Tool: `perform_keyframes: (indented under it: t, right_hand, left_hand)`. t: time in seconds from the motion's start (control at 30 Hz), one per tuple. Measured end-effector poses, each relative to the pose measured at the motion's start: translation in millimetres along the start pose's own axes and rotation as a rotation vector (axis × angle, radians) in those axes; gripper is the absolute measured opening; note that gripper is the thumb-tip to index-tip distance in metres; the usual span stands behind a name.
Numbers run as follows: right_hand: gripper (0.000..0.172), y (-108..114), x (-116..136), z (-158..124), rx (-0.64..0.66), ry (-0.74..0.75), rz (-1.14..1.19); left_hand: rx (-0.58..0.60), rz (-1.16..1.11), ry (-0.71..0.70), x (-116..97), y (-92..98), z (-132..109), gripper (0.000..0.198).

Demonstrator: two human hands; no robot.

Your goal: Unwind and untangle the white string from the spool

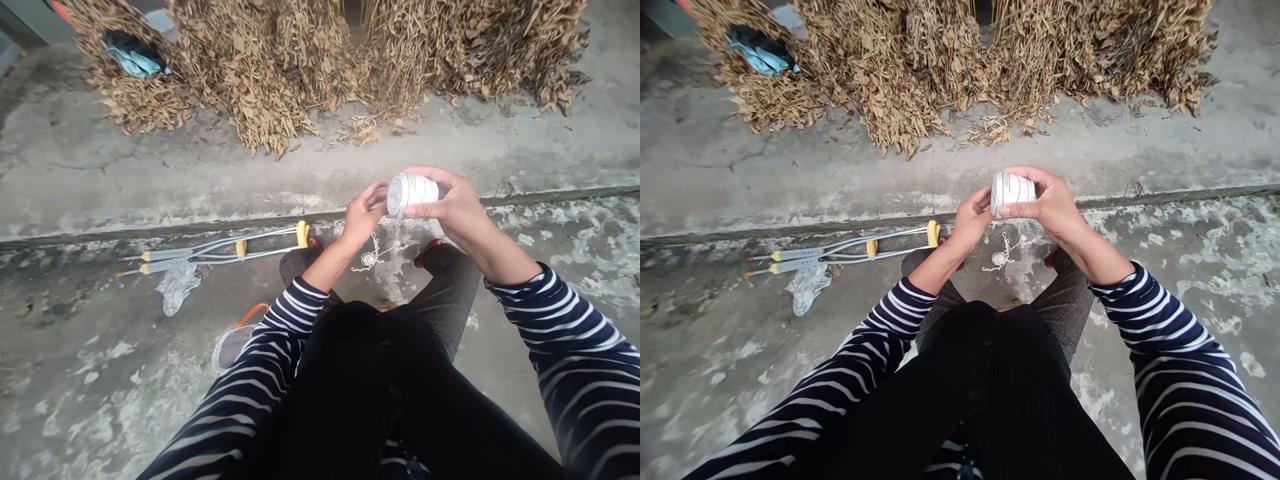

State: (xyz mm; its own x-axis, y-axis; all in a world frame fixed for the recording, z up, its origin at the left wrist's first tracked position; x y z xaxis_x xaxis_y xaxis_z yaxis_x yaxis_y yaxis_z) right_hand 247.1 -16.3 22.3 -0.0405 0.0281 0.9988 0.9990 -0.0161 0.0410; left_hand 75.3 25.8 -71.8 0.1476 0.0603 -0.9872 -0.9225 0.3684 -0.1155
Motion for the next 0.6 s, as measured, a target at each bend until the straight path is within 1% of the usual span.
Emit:
perform_keyframes:
  t: [0.07, 0.1, 0.17, 0.23, 0.27, 0.37, 0.47, 0.6]
  right_hand:
    - [0.069, -3.4, -0.3, 0.5, 0.016, -0.005, 0.013]
    - [0.069, -5.2, -1.0, 0.9, 0.022, -0.008, 0.021]
    - [0.069, -9.0, -3.0, 1.9, 0.035, -0.016, 0.041]
    - [0.068, -13.7, -4.8, 2.5, 0.049, -0.022, 0.062]
    - [0.068, -16.4, -5.4, 2.3, 0.06, -0.026, 0.071]
    - [0.066, -25.3, -7.2, 0.2, 0.096, -0.056, 0.1]
    - [0.064, -33.6, -9.8, 0.0, 0.128, -0.093, 0.137]
    - [0.066, -39.0, -6.2, 11.6, 0.083, -0.063, 0.142]
  left_hand:
    - [-0.078, 0.031, -0.004, -1.0, 9.4, 4.6, 0.042]
    - [-0.086, 0.046, -0.021, -0.5, 13.5, 5.8, 0.04]
    - [-0.059, 0.04, -0.055, 1.3, 18.8, 5.6, 0.035]
    - [-0.02, -0.005, -0.032, 3.9, 20.3, 2.8, 0.031]
    - [-0.022, -0.024, -0.001, 5.5, 20.4, 1.2, 0.03]
    - [-0.096, -0.001, 0.067, 10.1, 20.1, -1.8, 0.027]
    - [-0.138, 0.078, 0.043, 13.0, 19.9, -1.7, 0.014]
    - [-0.142, 0.157, 0.03, 8.5, 23.9, 1.0, 0.005]
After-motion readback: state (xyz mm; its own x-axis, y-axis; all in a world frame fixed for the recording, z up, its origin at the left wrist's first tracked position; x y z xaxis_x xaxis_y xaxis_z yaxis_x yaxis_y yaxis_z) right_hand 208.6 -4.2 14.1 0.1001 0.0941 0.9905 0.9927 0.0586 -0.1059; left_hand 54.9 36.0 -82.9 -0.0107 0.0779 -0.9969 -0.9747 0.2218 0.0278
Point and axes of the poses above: each hand's wrist, its own z-axis towards the middle knuckle, its own y-axis out of the back of the hand, x = y × z, the point moved 1 cm from there along z, towards the middle knuckle
